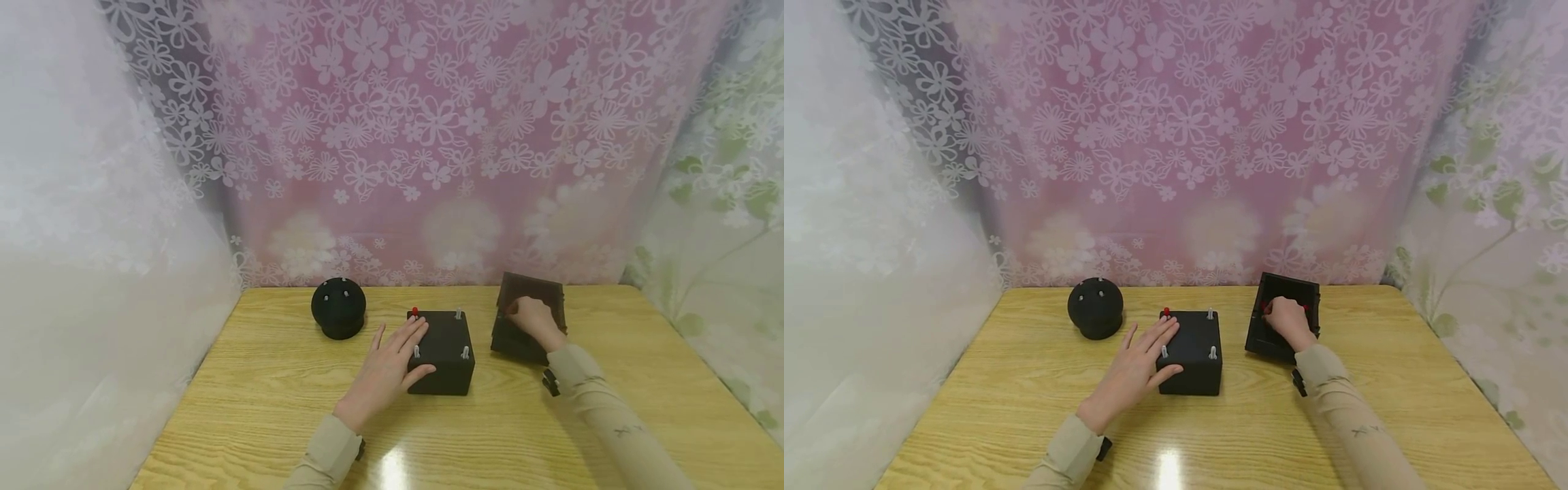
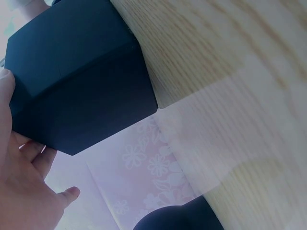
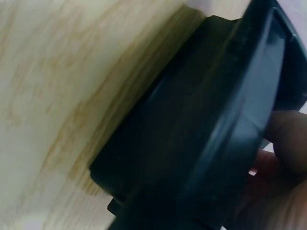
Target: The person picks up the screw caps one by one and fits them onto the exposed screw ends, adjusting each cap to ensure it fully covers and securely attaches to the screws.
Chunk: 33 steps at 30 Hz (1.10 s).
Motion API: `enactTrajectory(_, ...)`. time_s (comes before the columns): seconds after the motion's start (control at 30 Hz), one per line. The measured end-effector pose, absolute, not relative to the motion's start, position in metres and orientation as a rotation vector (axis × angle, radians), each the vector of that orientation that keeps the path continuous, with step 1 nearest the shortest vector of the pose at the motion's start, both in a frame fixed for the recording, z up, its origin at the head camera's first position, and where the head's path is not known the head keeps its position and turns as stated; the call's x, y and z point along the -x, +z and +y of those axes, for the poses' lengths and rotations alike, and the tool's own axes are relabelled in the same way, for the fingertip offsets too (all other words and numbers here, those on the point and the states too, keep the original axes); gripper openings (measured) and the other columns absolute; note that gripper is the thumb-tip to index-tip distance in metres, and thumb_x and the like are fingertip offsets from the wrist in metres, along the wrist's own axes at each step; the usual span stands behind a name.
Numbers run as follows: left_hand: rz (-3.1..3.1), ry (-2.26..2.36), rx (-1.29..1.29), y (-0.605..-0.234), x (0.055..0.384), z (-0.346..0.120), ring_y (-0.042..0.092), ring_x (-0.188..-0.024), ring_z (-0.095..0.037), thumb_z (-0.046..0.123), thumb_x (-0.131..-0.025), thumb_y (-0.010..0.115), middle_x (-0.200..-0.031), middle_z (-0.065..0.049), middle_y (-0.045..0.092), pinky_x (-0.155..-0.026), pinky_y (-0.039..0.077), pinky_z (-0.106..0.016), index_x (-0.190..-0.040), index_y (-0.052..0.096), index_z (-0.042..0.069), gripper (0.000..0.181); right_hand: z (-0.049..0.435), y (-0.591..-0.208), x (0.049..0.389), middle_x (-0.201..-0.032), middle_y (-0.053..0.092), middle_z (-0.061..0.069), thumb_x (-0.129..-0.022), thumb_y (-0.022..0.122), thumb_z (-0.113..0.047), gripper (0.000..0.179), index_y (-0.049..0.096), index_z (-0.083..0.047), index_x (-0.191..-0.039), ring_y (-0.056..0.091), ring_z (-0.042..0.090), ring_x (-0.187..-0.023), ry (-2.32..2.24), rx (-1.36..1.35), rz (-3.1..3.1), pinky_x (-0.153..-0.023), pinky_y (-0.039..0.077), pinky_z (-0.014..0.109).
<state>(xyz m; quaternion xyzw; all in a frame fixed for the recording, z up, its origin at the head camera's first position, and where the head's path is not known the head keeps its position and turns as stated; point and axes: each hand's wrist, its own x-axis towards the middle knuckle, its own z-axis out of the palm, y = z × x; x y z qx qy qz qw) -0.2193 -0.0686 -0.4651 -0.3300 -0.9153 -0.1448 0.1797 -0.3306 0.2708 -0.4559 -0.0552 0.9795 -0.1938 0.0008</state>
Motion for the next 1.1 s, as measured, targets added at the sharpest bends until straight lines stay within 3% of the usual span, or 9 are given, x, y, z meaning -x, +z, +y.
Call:
enactTrajectory(0.43, -2.555, -0.396, 0.929, -0.467, 0.22, -0.067, 0.03, -0.152, -0.017, 0.057, -0.102, 0.046, -0.164, -0.001, 0.032, -0.122, 0.021, -0.059, -0.16, 0.033, 0.014, 0.074, 0.269, -0.46, 0.333, -0.093, 0.073, 0.021, -0.088, 0.072, -0.006, 0.009, 0.076, 0.002, -0.09, 0.069, 0.041, -0.085, -0.563, 0.178, 3.076, -0.078, 0.058, 0.056)
enactTrajectory(0.53, -2.551, -0.398, 0.931, -0.468, 0.22, -0.067, 0.029, -0.152, -0.017, 0.057, -0.102, 0.046, -0.165, -0.001, 0.032, -0.122, 0.021, -0.059, -0.16, 0.032, 0.014, 0.074, 0.27, -0.462, 0.335, -0.085, 0.073, 0.015, -0.087, 0.072, -0.006, 0.006, 0.076, -0.002, -0.085, 0.069, 0.034, -0.076, -0.568, 0.183, 3.084, -0.073, 0.059, 0.053)
enactTrajectory(0.6, -2.545, -0.403, 0.934, -0.468, 0.221, -0.067, 0.029, -0.152, -0.016, 0.057, -0.102, 0.046, -0.164, -0.001, 0.032, -0.123, 0.021, -0.059, -0.16, 0.033, 0.014, 0.074, 0.271, -0.462, 0.336, -0.068, 0.064, 0.008, -0.09, 0.066, -0.007, 0.021, 0.067, -0.003, -0.07, 0.061, 0.024, -0.062, -0.572, 0.182, 3.074, -0.062, 0.056, 0.045)
enactTrajectory(0.67, -2.54, -0.403, 0.936, -0.468, 0.221, -0.067, 0.029, -0.152, -0.016, 0.057, -0.102, 0.046, -0.165, -0.001, 0.032, -0.123, 0.021, -0.059, -0.16, 0.033, 0.013, 0.074, 0.273, -0.463, 0.338, -0.061, 0.052, 0.001, -0.093, 0.061, -0.01, 0.031, 0.056, -0.007, -0.063, 0.049, 0.017, -0.056, -0.575, 0.167, 3.065, -0.055, 0.048, 0.038)
enactTrajectory(0.77, -2.536, -0.401, 0.936, -0.468, 0.221, -0.067, 0.029, -0.152, -0.016, 0.057, -0.102, 0.046, -0.165, -0.001, 0.032, -0.123, 0.02, -0.058, -0.16, 0.033, 0.013, 0.074, 0.278, -0.463, 0.339, -0.066, 0.057, 0.011, -0.097, 0.056, -0.012, 0.031, 0.059, 0.001, -0.069, 0.052, 0.023, -0.058, -0.591, 0.151, 3.042, -0.056, 0.048, 0.04)
enactTrajectory(0.83, -2.539, -0.398, 0.934, -0.468, 0.221, -0.067, 0.029, -0.152, -0.016, 0.057, -0.102, 0.046, -0.165, -0.001, 0.032, -0.123, 0.02, -0.058, -0.16, 0.033, 0.013, 0.074, 0.281, -0.463, 0.34, -0.088, 0.069, 0.022, -0.097, 0.058, -0.015, 0.027, 0.07, 0.008, -0.09, 0.065, 0.035, -0.074, -0.617, 0.143, 3.032, -0.066, 0.055, 0.049)
enactTrajectory(0.9, -2.554, -0.409, 0.932, -0.468, 0.221, -0.067, 0.028, -0.152, -0.015, 0.057, -0.102, 0.047, -0.165, 0.0, 0.031, -0.124, 0.018, -0.057, -0.16, 0.032, 0.014, 0.074, 0.285, -0.464, 0.34, -0.108, 0.071, 0.027, -0.097, 0.059, -0.017, 0.031, 0.073, 0.008, -0.109, 0.068, 0.04, -0.088, -0.669, 0.138, 3.016, -0.076, 0.056, 0.055)
enactTrajectory(1.1, -2.572, -0.417, 0.931, -0.468, 0.222, -0.068, 0.027, -0.152, -0.015, 0.057, -0.102, 0.046, -0.166, 0.001, 0.029, -0.125, 0.017, -0.056, -0.161, 0.031, 0.015, 0.074, 0.289, -0.458, 0.335, -0.103, 0.072, 0.024, -0.1, 0.057, -0.019, 0.035, 0.071, 0.01, -0.114, 0.069, 0.026, -0.079, -0.934, 0.097, 2.894, -0.076, 0.058, 0.047)
